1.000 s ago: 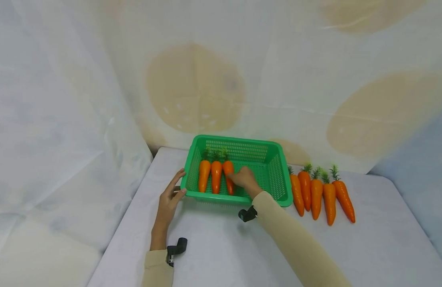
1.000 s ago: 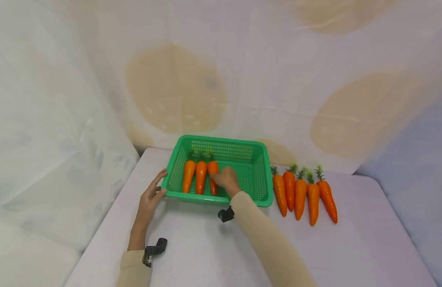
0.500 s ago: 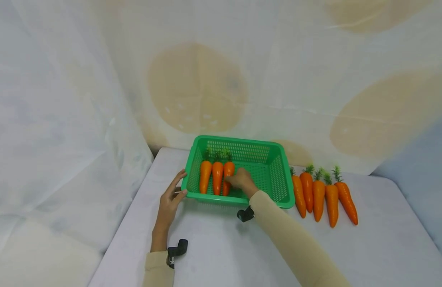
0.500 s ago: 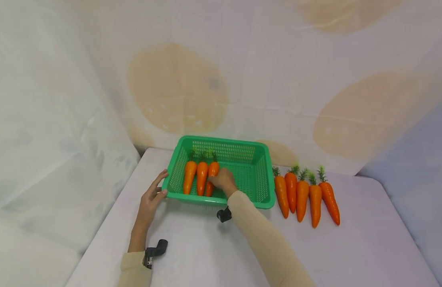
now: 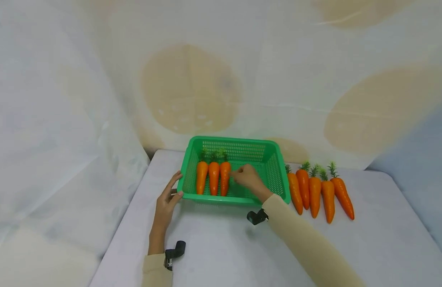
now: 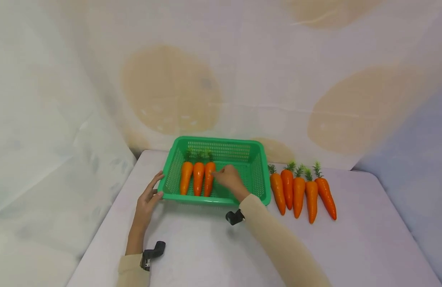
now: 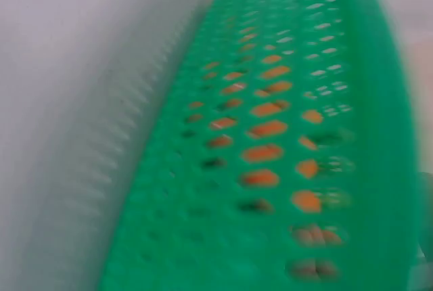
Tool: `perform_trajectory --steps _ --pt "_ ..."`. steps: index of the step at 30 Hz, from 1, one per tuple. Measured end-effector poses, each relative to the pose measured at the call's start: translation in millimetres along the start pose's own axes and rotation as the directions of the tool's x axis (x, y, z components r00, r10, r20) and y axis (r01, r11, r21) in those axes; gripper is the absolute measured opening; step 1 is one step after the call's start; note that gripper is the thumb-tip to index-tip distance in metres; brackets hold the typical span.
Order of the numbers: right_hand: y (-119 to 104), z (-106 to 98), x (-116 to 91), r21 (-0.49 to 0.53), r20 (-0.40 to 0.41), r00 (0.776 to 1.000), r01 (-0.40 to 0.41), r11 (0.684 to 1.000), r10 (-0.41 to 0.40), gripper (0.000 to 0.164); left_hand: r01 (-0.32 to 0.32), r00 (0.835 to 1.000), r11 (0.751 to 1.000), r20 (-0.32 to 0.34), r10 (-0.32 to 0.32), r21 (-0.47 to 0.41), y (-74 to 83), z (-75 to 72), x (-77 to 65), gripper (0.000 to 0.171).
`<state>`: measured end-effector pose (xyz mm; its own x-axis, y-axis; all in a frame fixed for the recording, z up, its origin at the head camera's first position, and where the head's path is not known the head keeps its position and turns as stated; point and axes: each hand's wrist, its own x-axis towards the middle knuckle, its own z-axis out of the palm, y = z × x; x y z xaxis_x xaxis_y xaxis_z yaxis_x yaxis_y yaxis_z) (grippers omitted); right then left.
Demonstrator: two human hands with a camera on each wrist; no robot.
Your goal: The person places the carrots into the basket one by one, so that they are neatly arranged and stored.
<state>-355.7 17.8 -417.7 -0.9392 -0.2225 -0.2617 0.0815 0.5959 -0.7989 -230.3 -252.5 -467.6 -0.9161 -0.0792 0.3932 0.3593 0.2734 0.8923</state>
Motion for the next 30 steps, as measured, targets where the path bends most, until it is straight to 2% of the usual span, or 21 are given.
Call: perform_trajectory --steps 3,6,9,12,17,24,30 --pt "-1.3 -16.0 -10.7 0.060 0.005 0.998 0.063 0.996 -0.063 0.039 -0.003 1.000 1.000 0.002 0.003 -0.006 -0.1 -0.6 -0.4 0.050" --pt "-1.2 -33.9 -21.2 0.087 -0.007 0.990 0.144 0.986 -0.144 0.035 -0.001 1.000 1.000 0.003 0.001 -0.013 0.1 -1.1 -0.5 0.050" --pt "1.7 -52.5 -31.6 0.065 -0.046 0.976 0.218 0.974 -0.215 0.032 0.006 1.000 1.000 0.006 -0.006 -0.011 -0.7 -1.5 -0.8 0.050" --pt "9.0 -71.7 -41.5 0.016 -0.089 0.964 0.251 0.968 -0.249 0.033 0.017 1.000 1.000 0.009 -0.017 -0.006 -1.5 -1.3 -1.1 0.050" --pt "30.3 -101.1 -53.1 -0.017 -0.148 0.955 0.258 0.966 -0.258 0.037 0.027 1.000 1.000 0.016 -0.027 0.003 -0.7 0.1 -1.1 0.050" --pt "60.9 -131.5 -62.9 0.016 -0.206 0.947 0.256 0.967 -0.247 0.044 0.050 0.999 0.999 0.007 -0.050 0.011 1.8 -0.7 -1.9 0.049" --pt "92.2 -157.7 -67.7 -0.037 -0.289 0.931 0.222 0.974 -0.223 0.044 0.059 0.998 0.998 0.013 -0.059 0.004 2.8 1.4 -1.4 0.049"
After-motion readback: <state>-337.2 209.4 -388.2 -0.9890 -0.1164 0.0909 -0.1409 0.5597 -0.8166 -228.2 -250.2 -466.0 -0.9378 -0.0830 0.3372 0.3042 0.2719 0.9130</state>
